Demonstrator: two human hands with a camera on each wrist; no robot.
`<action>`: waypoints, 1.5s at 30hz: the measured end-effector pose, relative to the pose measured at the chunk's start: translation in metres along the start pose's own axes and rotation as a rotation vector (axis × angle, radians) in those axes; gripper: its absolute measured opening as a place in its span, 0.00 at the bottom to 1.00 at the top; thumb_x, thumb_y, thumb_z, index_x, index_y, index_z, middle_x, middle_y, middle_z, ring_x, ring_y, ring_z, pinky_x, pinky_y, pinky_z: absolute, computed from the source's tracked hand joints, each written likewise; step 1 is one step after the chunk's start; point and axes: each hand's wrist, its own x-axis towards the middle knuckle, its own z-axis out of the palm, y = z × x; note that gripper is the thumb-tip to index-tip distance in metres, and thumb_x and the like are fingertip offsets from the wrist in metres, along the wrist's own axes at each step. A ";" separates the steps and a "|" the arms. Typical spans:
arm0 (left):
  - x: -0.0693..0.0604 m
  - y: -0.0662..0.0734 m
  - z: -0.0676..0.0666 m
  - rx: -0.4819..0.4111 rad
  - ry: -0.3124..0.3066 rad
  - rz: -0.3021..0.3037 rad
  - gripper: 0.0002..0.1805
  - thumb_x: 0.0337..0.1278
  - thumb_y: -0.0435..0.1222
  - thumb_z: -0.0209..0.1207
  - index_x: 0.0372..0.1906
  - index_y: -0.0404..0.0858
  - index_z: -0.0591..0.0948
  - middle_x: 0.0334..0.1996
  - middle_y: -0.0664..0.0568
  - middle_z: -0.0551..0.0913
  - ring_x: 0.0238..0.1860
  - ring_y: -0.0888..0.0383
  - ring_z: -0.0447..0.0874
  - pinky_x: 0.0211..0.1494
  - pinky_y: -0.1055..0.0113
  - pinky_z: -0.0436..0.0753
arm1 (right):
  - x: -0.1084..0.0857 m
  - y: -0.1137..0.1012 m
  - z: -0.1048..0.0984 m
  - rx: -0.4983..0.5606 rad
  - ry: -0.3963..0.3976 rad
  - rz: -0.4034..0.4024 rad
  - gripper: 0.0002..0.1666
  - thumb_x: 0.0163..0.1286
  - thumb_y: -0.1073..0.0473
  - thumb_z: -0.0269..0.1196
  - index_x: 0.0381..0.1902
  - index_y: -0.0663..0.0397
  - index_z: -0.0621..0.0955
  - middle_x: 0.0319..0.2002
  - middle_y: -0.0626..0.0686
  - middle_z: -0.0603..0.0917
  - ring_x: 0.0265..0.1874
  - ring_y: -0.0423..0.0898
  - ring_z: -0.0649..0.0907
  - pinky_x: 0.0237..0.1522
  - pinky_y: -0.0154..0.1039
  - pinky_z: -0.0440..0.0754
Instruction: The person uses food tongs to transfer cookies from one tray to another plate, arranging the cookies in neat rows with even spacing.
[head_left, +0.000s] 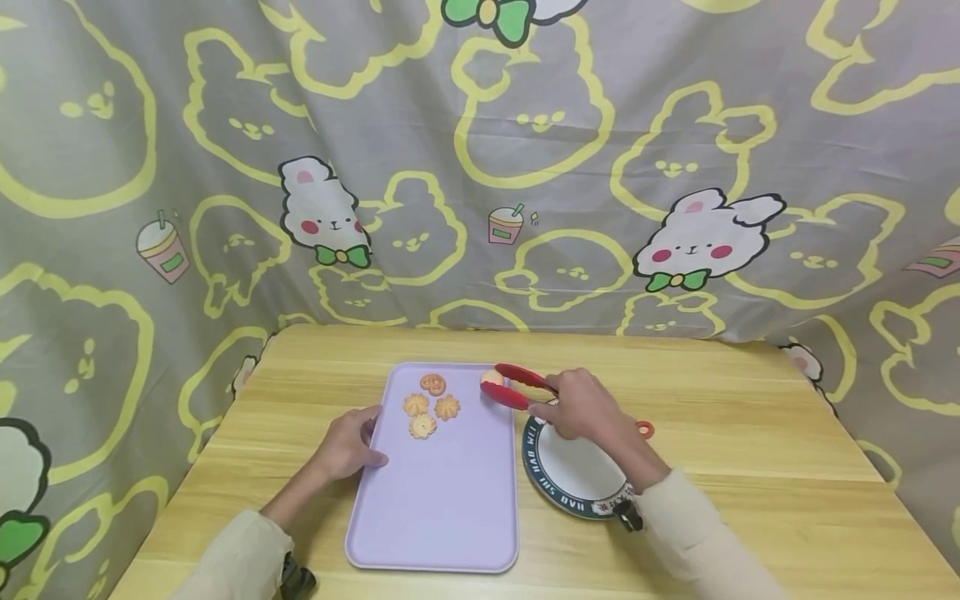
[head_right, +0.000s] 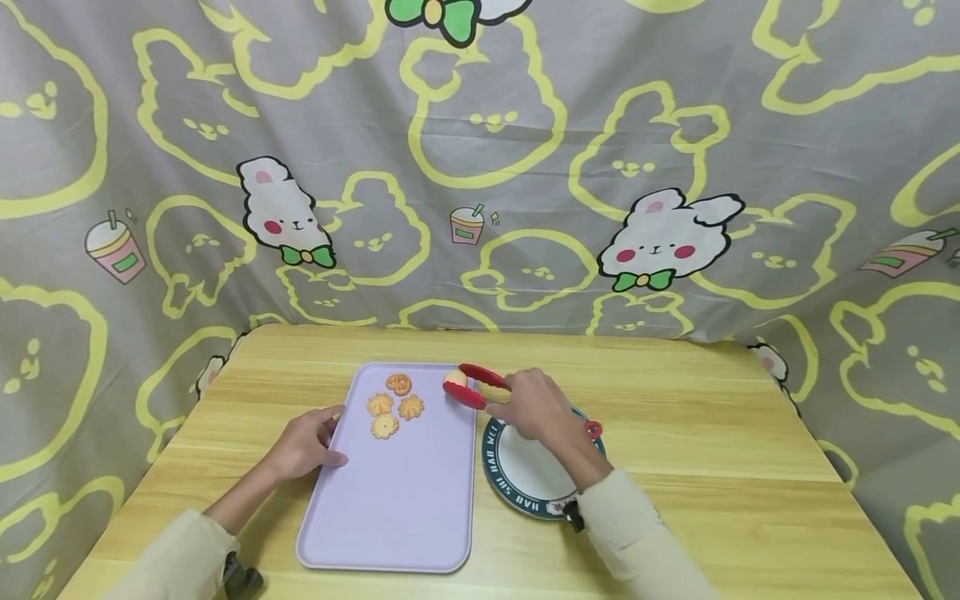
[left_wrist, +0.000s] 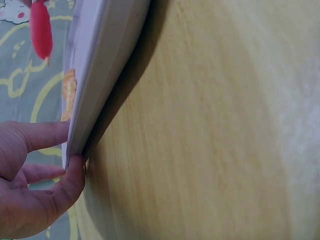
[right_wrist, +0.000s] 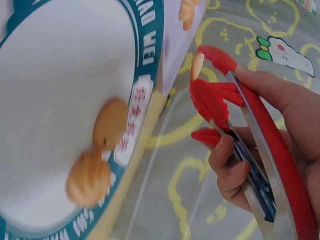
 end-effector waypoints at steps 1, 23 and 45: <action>0.000 0.000 0.000 -0.001 -0.003 0.000 0.44 0.31 0.26 0.72 0.63 0.23 0.67 0.38 0.42 0.79 0.34 0.54 0.77 0.36 0.65 0.81 | -0.003 0.004 -0.002 0.001 0.002 -0.009 0.28 0.56 0.44 0.69 0.49 0.58 0.81 0.22 0.51 0.77 0.16 0.44 0.73 0.17 0.33 0.66; 0.000 0.000 0.003 -0.010 -0.015 0.004 0.44 0.32 0.26 0.72 0.63 0.23 0.67 0.38 0.41 0.78 0.34 0.54 0.77 0.35 0.65 0.81 | -0.065 0.098 -0.012 0.027 0.004 -0.237 0.37 0.53 0.42 0.70 0.50 0.67 0.81 0.38 0.55 0.87 0.32 0.42 0.78 0.29 0.31 0.77; 0.000 -0.001 0.001 -0.004 -0.005 -0.002 0.44 0.32 0.26 0.72 0.63 0.23 0.67 0.37 0.42 0.78 0.34 0.54 0.76 0.35 0.66 0.81 | -0.071 0.104 0.000 -0.013 -0.017 -0.184 0.39 0.47 0.42 0.73 0.51 0.63 0.81 0.46 0.56 0.86 0.39 0.43 0.80 0.41 0.40 0.82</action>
